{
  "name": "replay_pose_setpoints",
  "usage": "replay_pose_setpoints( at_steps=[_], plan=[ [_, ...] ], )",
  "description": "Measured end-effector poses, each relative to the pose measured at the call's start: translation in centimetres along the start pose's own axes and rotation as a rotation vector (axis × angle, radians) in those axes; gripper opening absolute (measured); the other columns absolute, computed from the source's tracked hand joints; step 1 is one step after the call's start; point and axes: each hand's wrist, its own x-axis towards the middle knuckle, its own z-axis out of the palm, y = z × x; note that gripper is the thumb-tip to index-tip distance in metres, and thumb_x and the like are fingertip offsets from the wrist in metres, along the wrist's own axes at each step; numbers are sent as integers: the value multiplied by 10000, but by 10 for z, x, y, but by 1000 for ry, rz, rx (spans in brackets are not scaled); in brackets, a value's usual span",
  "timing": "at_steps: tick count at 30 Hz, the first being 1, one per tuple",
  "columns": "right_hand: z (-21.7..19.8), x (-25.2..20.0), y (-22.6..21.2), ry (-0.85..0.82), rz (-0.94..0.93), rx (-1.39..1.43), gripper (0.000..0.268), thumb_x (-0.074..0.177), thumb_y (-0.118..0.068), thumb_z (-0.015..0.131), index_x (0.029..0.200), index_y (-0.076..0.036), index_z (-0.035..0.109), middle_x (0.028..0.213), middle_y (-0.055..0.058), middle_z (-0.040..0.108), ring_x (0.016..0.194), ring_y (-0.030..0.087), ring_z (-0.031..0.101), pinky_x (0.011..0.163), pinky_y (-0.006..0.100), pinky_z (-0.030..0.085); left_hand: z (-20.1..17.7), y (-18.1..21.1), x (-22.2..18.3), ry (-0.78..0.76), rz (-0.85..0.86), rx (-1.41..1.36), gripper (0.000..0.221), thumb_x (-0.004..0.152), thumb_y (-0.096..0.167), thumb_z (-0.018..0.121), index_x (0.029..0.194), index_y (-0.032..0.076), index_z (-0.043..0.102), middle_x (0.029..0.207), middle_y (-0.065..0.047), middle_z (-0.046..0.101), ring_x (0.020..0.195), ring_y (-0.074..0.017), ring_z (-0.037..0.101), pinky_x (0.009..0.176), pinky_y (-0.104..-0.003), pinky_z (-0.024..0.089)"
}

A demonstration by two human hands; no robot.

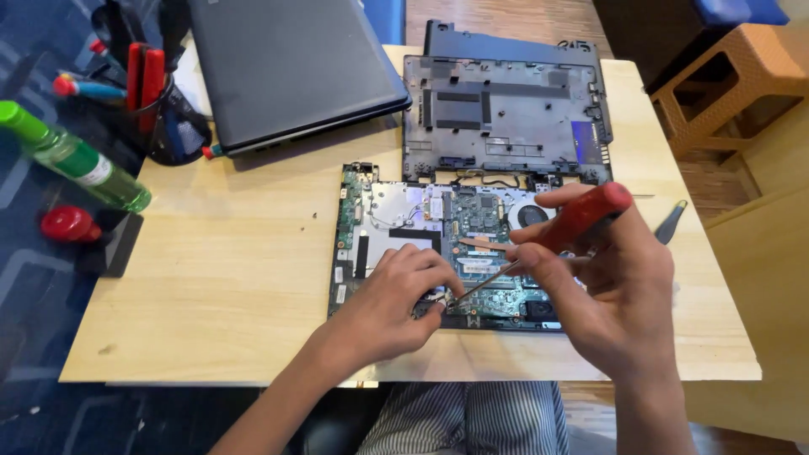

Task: Repairing and reassembling a laptop by manipulating internal components and using a screwdriver.

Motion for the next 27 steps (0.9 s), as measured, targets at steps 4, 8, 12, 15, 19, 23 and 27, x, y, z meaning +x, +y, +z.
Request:
replay_pose_setpoints(
  at_steps=[4,8,12,15,19,23,27],
  plan=[
    [5,-4,-10,-6,-1,21,409,910,5,701,1284,41,539,996,220,729,800,273,780,788,335,689,-1,0,-4,19,-4,-14,222,875,81,588,1049,170,692,1123,-32,651,1152,-246,546,1047,-447,365],
    [8,-4,-10,25,-54,4,354,981,63,652,1296,94,493,971,266,687,895,310,760,792,387,707,-4,-2,-5,-3,-7,-26,207,896,110,588,1070,179,675,1106,-35,642,1131,-243,544,1025,-442,367],
    [8,-5,-2,71,-40,1,372,979,8,696,1297,73,513,987,219,670,979,260,750,822,354,688,-2,-3,-5,-13,23,-27,211,901,103,558,1074,153,669,1113,-46,619,1151,-244,522,1005,-444,371],
    [8,-3,-3,69,-25,11,355,971,21,664,1287,76,514,962,239,685,957,273,756,797,369,701,1,-6,-4,0,40,-11,208,888,105,581,1071,156,665,1101,-34,630,1128,-245,533,1008,-444,380],
    [7,-3,-5,72,14,-23,358,965,2,672,1285,63,524,974,238,703,945,280,769,786,377,712,1,-7,-3,-10,36,-6,216,886,106,576,1075,152,670,1121,-31,646,1107,-233,538,994,-431,379],
    [6,-9,-1,108,-60,-18,370,982,8,679,1293,105,502,979,250,650,952,304,758,763,383,704,2,-8,-2,4,37,2,226,879,122,572,1083,158,663,1111,-34,636,1086,-230,544,990,-433,373],
    [3,-14,3,144,-115,-70,368,1024,35,699,1329,131,518,1042,255,634,997,308,746,860,370,674,1,-5,-3,0,28,9,230,873,124,570,1085,146,656,1135,-51,648,1116,-236,548,1020,-454,380]
  ],
)
